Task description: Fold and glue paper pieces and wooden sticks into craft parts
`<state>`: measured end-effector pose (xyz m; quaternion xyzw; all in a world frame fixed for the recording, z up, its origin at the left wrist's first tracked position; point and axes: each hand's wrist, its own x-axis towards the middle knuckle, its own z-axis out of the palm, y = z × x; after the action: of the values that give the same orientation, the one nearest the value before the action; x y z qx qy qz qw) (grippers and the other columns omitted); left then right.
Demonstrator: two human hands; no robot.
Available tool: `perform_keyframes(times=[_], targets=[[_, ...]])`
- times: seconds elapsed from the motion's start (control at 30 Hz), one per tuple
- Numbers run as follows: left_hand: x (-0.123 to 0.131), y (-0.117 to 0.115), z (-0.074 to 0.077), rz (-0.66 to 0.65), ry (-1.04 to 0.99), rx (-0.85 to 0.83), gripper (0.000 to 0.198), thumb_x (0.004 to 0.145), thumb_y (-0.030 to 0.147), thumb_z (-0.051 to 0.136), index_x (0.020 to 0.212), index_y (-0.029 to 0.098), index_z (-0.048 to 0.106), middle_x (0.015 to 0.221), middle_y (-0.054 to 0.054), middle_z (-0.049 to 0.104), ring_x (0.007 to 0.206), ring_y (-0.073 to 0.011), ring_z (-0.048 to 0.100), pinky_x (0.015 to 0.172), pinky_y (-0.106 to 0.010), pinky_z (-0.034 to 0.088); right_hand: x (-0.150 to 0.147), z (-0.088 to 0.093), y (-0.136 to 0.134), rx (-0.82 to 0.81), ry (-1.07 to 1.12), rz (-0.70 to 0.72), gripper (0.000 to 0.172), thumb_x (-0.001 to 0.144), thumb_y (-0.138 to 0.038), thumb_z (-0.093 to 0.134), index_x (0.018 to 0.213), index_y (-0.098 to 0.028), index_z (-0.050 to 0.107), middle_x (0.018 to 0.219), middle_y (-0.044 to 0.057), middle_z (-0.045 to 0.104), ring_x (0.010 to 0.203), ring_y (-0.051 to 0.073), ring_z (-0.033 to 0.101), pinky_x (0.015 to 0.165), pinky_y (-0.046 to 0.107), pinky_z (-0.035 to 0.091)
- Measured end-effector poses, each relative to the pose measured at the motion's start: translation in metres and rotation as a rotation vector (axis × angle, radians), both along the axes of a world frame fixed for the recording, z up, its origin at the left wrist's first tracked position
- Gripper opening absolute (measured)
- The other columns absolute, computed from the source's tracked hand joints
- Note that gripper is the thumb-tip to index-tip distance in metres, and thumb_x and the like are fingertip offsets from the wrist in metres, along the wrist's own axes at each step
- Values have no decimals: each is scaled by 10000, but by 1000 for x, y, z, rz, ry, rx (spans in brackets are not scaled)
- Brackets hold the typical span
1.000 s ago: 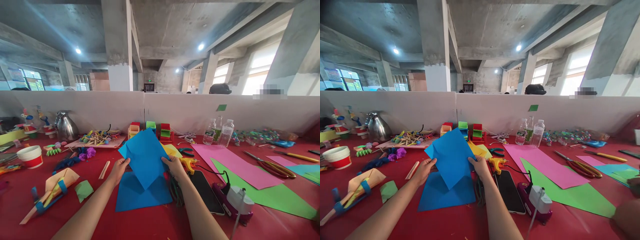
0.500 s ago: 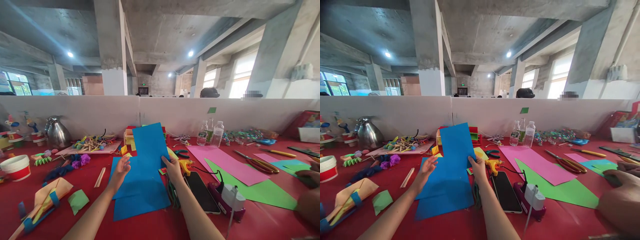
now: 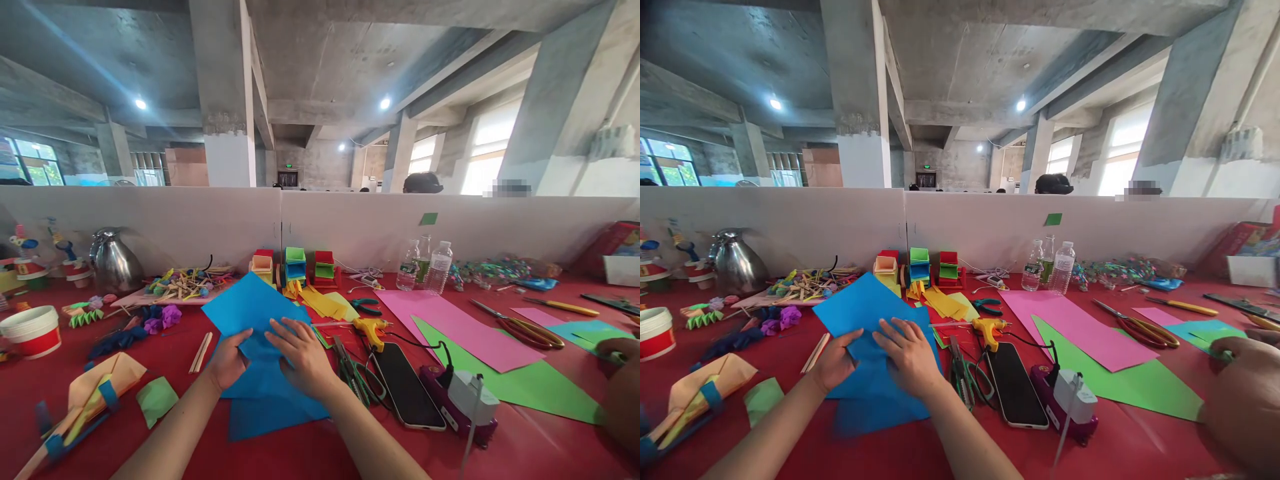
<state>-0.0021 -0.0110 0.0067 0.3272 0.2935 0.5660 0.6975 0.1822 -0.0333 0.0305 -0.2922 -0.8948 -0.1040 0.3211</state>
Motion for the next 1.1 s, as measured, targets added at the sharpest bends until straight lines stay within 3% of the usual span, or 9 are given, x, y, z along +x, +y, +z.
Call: perform_keyframes(times=[0.1,0.2,0.43,0.5,0.57,0.63,0.7,0.9,1.1], targets=[[-1,-4,4,-33,-18,-31,150,764,128,563,881,108,655,854,-83,716,814,-250,672,804,-394,510,7,1,6,-127,137,41,228,794,-170,565,956,-292,668,1233,-17,579,1199,234,415,992,429,279],[1,-5,5,-37,-52,0,182,769,128,553,918,128,657,912,-68,713,902,-252,652,860,-394,484,9,1,9,-312,316,68,53,774,-244,623,770,-261,673,1068,-4,669,1108,223,486,935,399,335],[0,-6,3,-259,-104,51,282,788,177,546,1044,104,637,1029,-123,678,1073,-293,565,966,-466,383,21,0,22,-486,592,-85,312,721,-417,638,559,-184,508,1107,109,592,1063,267,504,822,378,395],[0,-8,2,-333,-130,98,316,812,204,528,1111,138,607,1093,-112,654,1120,-287,531,985,-473,355,24,-3,28,-575,683,-114,350,700,-447,635,539,-188,463,931,90,616,941,248,548,744,334,408],[1,-10,2,-371,-154,130,319,840,281,509,1122,163,601,1109,-102,648,1150,-287,505,996,-488,333,26,-7,33,-631,735,-129,369,703,-467,607,536,-197,419,666,21,557,688,180,543,592,268,386],[3,-10,2,-369,-154,159,362,840,402,506,1084,160,620,1107,-110,648,1170,-294,483,1006,-488,321,26,-10,36,-643,753,-141,369,724,-469,569,544,-206,385,512,-47,402,514,119,419,484,230,301],[6,-10,0,-328,-117,199,402,788,466,563,1027,152,641,1100,-121,649,1170,-299,481,1006,-468,330,25,-12,36,-641,772,-151,352,735,-449,555,557,-206,373,496,-69,306,487,98,329,463,222,247],[20,-9,-7,-105,101,121,196,682,302,723,785,151,652,943,-101,699,970,-270,624,869,-394,464,20,-9,26,-619,785,-124,227,756,-369,535,648,-190,446,574,-55,350,560,107,333,516,228,269],[28,-14,-6,-119,155,111,305,671,276,730,929,132,653,944,-116,703,881,-262,657,788,-368,510,18,-10,21,-636,782,-60,158,721,-282,566,642,-187,468,577,-55,371,562,109,361,525,229,295]])
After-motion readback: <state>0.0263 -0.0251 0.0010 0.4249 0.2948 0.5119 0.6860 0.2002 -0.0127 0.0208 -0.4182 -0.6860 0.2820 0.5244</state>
